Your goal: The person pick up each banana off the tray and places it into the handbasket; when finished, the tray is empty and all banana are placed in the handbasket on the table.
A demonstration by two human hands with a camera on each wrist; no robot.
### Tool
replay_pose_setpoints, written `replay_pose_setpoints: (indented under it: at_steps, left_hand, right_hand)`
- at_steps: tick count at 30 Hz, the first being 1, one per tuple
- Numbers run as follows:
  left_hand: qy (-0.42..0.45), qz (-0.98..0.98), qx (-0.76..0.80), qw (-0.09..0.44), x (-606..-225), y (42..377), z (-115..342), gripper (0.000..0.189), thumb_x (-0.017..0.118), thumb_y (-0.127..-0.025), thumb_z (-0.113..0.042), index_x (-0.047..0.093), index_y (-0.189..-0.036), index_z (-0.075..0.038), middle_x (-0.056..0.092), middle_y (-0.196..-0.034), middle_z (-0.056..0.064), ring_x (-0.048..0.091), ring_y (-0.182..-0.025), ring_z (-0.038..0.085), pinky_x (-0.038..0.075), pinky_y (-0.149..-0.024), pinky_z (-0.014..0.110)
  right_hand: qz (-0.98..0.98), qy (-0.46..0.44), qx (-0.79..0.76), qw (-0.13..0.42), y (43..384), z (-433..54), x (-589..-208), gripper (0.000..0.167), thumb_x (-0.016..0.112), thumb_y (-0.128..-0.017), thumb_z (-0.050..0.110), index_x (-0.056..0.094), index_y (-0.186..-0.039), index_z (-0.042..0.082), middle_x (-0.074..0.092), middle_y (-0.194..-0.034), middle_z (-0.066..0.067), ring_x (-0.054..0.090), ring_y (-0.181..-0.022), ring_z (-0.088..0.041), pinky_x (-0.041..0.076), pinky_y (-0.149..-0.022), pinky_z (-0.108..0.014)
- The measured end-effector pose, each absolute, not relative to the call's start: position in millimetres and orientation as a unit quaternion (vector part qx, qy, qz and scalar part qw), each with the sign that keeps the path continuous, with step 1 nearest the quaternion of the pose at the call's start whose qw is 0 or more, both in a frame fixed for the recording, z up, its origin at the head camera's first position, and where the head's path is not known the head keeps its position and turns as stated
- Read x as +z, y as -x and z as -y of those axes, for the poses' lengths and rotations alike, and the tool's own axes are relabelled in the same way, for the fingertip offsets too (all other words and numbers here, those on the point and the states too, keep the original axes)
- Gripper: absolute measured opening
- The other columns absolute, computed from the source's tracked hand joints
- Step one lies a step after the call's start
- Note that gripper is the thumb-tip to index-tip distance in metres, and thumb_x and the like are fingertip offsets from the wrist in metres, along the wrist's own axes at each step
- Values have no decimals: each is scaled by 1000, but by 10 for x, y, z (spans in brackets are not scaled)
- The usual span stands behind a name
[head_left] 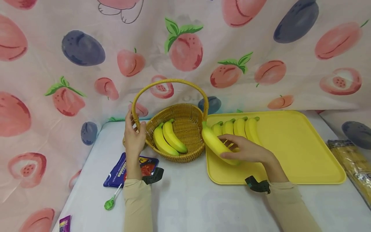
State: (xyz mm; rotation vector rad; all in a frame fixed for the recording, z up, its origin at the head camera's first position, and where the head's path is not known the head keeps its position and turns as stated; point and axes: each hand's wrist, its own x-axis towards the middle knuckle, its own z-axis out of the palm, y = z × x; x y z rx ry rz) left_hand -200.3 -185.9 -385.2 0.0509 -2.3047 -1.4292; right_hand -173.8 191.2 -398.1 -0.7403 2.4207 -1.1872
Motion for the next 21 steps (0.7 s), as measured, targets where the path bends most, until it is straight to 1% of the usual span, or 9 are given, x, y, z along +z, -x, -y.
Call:
replay_pose_setpoints:
  at_steps: [5,8,11,16,19,21]
  left_hand:
    - [-16,828,-519,209,-3840,1999,1856,60,51,-95,-24,23,-147,-37,43,-143,6,42,-131,28,42,-101,51]
    - [-14,830,-518,209,-3835,1995,1863,60,51,-95,-24,23,-148,-36,43,-144,5,39,-133,26,40,-103,51]
    - [-14,831,-515,209,-3837,2001,1873,60,51,-96,-24,23,-148,-34,42,-144,6,40,-133,27,40,-103,51]
    - [-11,834,-511,209,-3846,2006,1872,61,51,-96,-23,23,-149,-30,42,-144,8,39,-133,29,40,-104,51]
    - [-12,834,-510,209,-3856,2005,1874,61,51,-96,-22,23,-149,-28,42,-145,7,37,-135,27,38,-106,49]
    - [-14,835,-509,209,-3861,2004,1884,61,51,-96,-23,22,-149,-29,42,-145,6,36,-136,26,38,-106,48]
  right_hand:
    - [-844,279,-433,151,1756,-1717,-3965,58,68,-85,37,48,-136,19,57,-122,2,55,-101,-17,49,-86,-35]
    - [-841,282,-439,144,1770,-1580,-3960,57,67,-86,38,47,-136,19,57,-123,2,56,-100,-16,50,-86,-35]
    - [-836,285,-447,143,1805,-1462,-3982,57,66,-87,38,47,-136,18,60,-118,1,56,-99,-15,50,-86,-34]
    - [-830,262,-472,137,1895,-1321,-4008,55,63,-88,41,48,-136,18,61,-108,1,56,-98,-15,49,-84,-33]
    - [-836,236,-477,134,1954,-1231,-3980,57,61,-88,46,48,-135,17,61,-106,0,56,-95,-17,49,-81,-34]
    - [-844,224,-470,133,2006,-1159,-3941,60,60,-87,50,48,-135,16,61,-107,-1,57,-95,-19,49,-81,-35]
